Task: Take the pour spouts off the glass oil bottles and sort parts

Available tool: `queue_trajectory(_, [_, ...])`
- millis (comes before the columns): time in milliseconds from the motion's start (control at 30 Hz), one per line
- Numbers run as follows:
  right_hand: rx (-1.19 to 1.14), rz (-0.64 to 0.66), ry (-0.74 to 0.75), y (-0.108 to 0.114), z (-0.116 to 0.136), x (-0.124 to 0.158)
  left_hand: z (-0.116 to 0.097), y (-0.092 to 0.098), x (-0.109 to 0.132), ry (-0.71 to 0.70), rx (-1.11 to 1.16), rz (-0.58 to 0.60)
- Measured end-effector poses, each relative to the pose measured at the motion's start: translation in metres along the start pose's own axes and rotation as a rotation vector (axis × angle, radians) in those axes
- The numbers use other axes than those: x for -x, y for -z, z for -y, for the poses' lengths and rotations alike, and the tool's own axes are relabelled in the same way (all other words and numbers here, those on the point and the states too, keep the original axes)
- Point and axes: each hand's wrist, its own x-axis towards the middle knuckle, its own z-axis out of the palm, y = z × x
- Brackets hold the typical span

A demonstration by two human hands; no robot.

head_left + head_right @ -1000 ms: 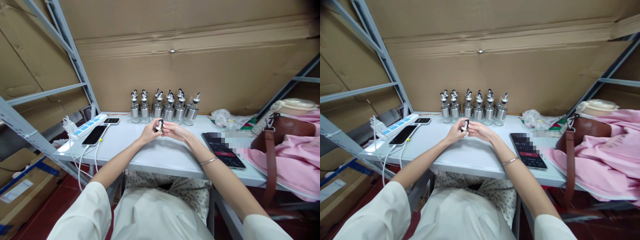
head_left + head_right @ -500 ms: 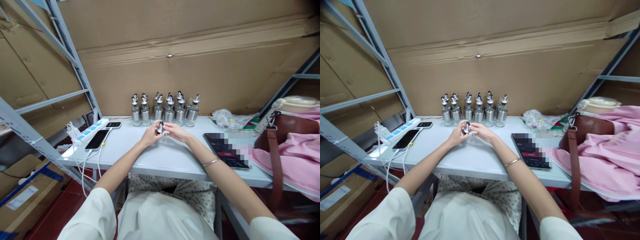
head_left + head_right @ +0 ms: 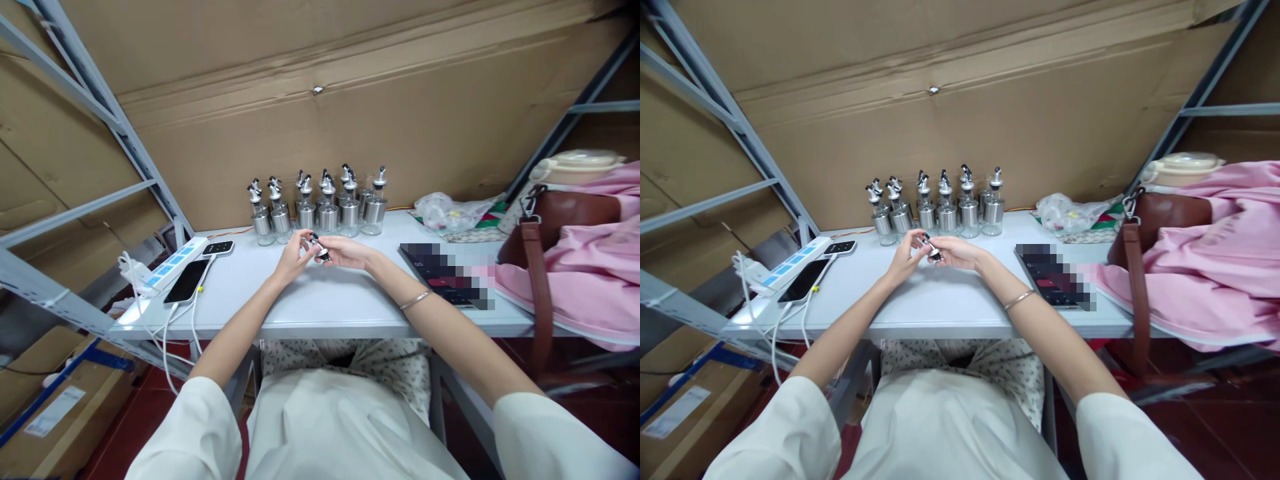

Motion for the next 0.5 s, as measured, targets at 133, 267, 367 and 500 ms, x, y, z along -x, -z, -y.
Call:
queue_trajectory(133, [0.019,-0.012,-0.048,-0.0014,0.0028,0.0018,-0.0011,0.0036,-0.0026,0.026,0.014,-0.061])
queue_trajectory(267, [-0.023,0.000,-0.102,-0.0031,0.0061,0.0042,-0.0035,0.0056,-0.0022,-0.002,-0.009,-0.077])
queue_trajectory(367, [-0.050,-0.007,-0.109,-0.0048,0.0087,0.0065,-0.0054,0.0057,-0.0013,-0.052,-0.027,-0.062])
queue_trajectory(500, [-0.011,-0.075,-0.064,-0.0087,0.0082,0.0067,-0.0065,0.0056,-0.0009,-0.069,-0.036,-0.052])
